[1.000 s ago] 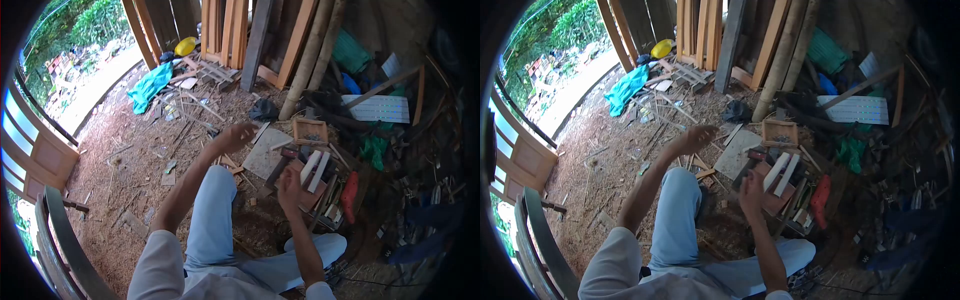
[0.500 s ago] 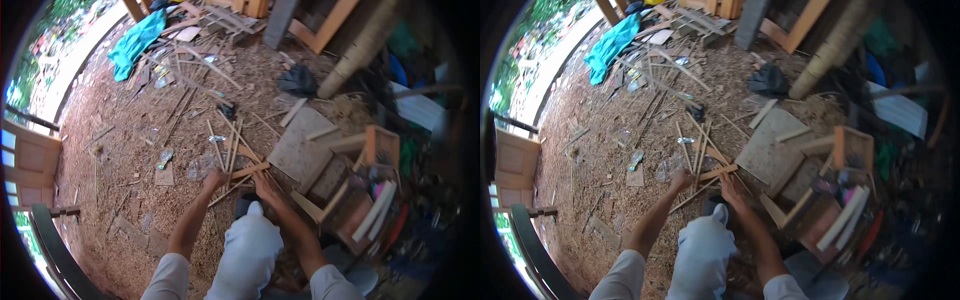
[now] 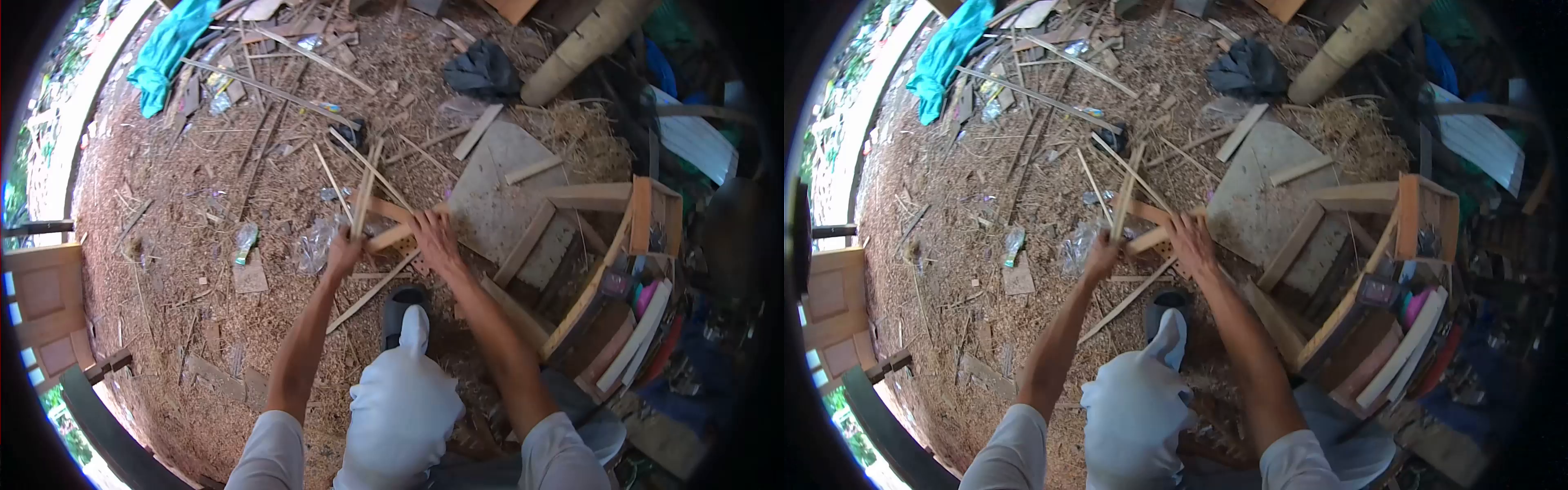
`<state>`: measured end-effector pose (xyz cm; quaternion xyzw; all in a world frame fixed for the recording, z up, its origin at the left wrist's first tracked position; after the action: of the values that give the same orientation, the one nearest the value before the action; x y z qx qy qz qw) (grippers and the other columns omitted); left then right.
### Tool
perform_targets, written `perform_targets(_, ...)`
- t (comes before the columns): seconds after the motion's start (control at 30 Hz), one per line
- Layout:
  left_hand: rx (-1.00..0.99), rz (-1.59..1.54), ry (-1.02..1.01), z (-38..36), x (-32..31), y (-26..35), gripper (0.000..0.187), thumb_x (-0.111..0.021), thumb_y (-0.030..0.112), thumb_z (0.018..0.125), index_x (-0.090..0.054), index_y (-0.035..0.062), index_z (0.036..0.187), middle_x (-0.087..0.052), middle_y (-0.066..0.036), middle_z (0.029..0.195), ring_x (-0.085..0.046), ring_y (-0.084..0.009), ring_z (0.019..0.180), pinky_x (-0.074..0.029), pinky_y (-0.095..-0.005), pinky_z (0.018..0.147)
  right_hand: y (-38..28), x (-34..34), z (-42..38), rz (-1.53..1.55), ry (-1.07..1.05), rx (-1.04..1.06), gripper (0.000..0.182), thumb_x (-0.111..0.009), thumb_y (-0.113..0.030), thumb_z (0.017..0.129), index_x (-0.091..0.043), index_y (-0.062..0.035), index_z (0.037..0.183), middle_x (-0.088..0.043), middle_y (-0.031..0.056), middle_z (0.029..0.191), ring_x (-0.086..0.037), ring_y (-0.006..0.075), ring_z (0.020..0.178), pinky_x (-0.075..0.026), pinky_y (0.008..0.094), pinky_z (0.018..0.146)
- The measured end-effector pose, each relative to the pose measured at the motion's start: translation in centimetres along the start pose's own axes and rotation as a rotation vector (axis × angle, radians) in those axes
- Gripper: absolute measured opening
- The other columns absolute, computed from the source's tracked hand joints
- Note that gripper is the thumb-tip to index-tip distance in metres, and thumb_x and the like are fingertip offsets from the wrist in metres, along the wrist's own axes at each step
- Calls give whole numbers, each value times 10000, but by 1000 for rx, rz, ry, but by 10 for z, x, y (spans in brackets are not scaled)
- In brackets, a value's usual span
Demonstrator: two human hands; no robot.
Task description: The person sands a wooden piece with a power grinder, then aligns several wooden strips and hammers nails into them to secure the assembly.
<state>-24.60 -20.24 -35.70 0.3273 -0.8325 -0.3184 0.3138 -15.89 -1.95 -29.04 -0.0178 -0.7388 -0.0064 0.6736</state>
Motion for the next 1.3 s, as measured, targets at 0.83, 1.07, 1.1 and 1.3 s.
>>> perform_targets(0.83, -236, -410, 106, -14, 33, 43, 139, -532, 199, 943, -538, 67, 900, -482, 30, 661, -405, -42, 495, -305, -203, 405, 44, -26, -46, 364, 179, -30, 269, -527, -61, 815, -584, -44, 1078, -579, 171, 1050, -573, 351, 972, -456, 452, 842)
perform_targets(1.07, -111, -700, -20, -15, 50, 70, 185, -490, 258, 969, -519, 84, 916, -457, 39, 671, -411, -45, 521, -325, -198, 435, 87, -101, -77, 572, -15, -941, 274, -495, -59, 863, -504, -32, 1136, -531, 193, 1056, -542, 369, 986, -465, 437, 818)
perform_targets(1.1, -111, -697, -30, -16, 44, 62, 185, -490, 258, 969, -519, 84, 916, -457, 39, 671, -411, -45, 521, -325, -198, 435, 89, -116, -86, 618, -69, -1025, 281, -508, -83, 873, -474, -18, 1144, -513, 193, 1044, -539, 358, 986, -466, 436, 805)
perform_targets(1.3, 20, -761, -112, -32, -10, 2, 154, -570, 228, 924, -546, 82, 966, -503, 3, 773, -455, -99, 558, -387, -247, 505, 58, -74, -82, 105, -3, -588, 432, -619, -154, 822, -419, -29, 1183, -460, 162, 1127, -533, 333, 1004, -517, 397, 768)
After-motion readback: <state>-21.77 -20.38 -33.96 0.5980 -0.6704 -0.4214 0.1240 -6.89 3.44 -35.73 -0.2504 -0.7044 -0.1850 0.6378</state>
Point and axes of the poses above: each hand's wrist, its own z-axis towards the middle knuckle, its own x-axis out of the back of the hand, y = z × x, the point moved 6 cm from there along z, towards the middle knuckle
